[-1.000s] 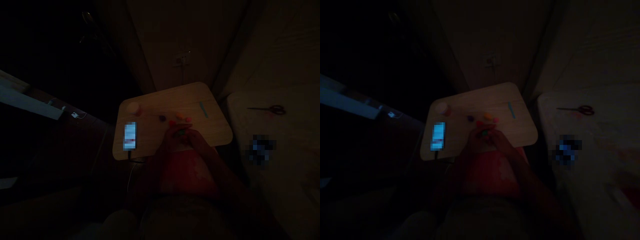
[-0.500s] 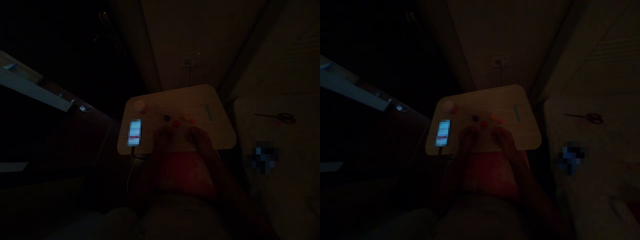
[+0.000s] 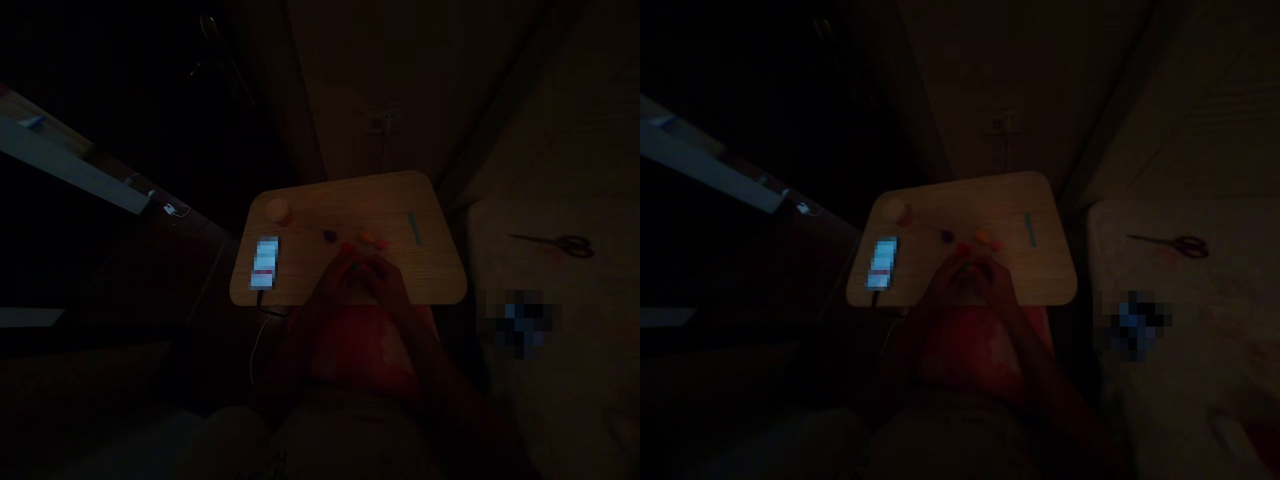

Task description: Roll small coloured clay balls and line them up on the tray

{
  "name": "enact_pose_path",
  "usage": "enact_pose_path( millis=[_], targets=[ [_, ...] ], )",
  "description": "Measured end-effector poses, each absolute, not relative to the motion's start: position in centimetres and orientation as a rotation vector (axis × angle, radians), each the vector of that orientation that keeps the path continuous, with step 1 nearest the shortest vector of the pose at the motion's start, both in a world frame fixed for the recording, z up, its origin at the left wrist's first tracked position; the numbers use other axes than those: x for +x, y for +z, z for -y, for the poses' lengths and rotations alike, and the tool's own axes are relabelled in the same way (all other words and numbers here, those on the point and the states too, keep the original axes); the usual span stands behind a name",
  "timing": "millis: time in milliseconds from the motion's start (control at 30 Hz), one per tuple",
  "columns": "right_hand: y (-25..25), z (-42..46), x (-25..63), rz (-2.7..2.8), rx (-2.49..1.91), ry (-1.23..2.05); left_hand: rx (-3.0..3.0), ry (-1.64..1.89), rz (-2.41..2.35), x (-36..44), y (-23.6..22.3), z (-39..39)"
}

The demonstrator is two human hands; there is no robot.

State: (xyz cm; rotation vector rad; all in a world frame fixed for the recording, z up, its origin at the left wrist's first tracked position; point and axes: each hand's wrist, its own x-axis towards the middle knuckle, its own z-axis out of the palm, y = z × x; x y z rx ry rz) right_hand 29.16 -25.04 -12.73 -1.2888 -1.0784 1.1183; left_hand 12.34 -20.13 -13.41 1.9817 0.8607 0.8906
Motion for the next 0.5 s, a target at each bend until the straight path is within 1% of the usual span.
enact_pose_path(
  millis=[167,300,500],
  targets=[
    [-12.67,24.85,29.21,1.137,-1.297,1.046,2.031,0.864,-0.825,12.19,-12.82,20.18],
    [-12.77,24.68,29.37,1.214,-1.304,0.987,1.91,0.916,-0.966,11.96,-12.74,20.04],
    [-13.31,24.64,29.45,1.235,-1.277,1.068,1.987,0.996,-0.955,11.91,-12.4,19.6]
  ],
)
